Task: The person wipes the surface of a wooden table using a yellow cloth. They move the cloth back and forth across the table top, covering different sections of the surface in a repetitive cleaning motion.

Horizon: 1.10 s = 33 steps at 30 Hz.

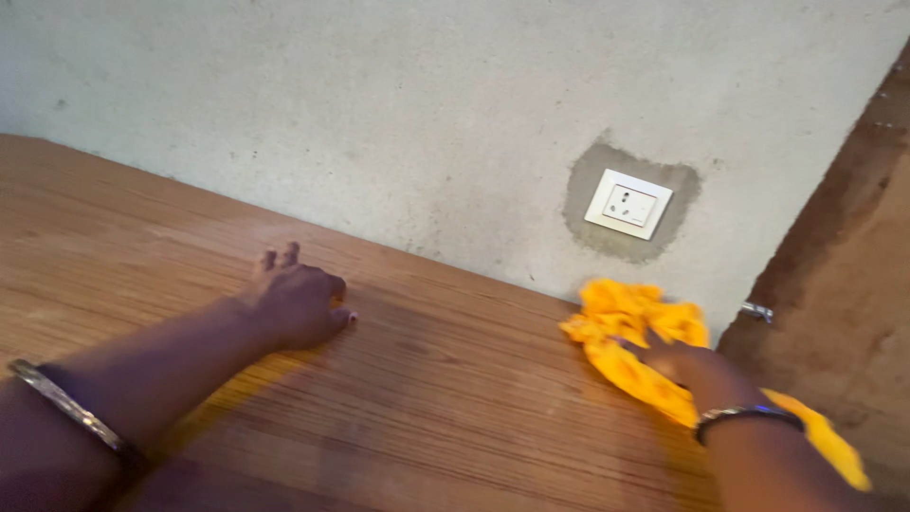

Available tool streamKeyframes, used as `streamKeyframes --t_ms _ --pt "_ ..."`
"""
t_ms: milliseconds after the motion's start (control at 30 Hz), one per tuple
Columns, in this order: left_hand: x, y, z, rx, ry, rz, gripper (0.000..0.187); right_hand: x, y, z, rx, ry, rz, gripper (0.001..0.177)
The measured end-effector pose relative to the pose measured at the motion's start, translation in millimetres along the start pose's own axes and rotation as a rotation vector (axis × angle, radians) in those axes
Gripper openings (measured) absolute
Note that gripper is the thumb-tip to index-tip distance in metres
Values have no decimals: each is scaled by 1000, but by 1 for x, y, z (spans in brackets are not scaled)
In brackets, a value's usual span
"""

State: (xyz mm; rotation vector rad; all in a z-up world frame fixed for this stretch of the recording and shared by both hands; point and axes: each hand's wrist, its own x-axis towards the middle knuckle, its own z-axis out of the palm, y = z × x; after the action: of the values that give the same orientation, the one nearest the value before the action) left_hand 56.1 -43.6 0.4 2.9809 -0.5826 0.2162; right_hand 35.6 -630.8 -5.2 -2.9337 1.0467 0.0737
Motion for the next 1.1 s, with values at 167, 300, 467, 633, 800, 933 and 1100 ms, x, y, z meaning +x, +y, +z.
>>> streamKeyframes --t_ms 167,300,467,633,800,933,1100 --pt "5 4 5 1 -17 38 51 23 56 11 -26 5 129 110" --pt "0 6 2 -32 -12 25 51 24 62 22 -43 -16 132 110" --pt "-11 -2 -11 -55 3 35 55 -10 25 28 -31 60 2 116" --pt "-17 -15 -21 -61 -30 74 61 -99 -85 23 -111 -23 -21 106" --pt "-39 -64 -37 -53 4 143 53 -152 -202 18 -17 -28 -135 106" --pt "-62 -122 -32 -83 48 88 52 -179 -286 21 -3 7 -276 107" --pt "-70 -174 -24 -94 82 18 51 -217 -368 21 -9 -41 -298 106"
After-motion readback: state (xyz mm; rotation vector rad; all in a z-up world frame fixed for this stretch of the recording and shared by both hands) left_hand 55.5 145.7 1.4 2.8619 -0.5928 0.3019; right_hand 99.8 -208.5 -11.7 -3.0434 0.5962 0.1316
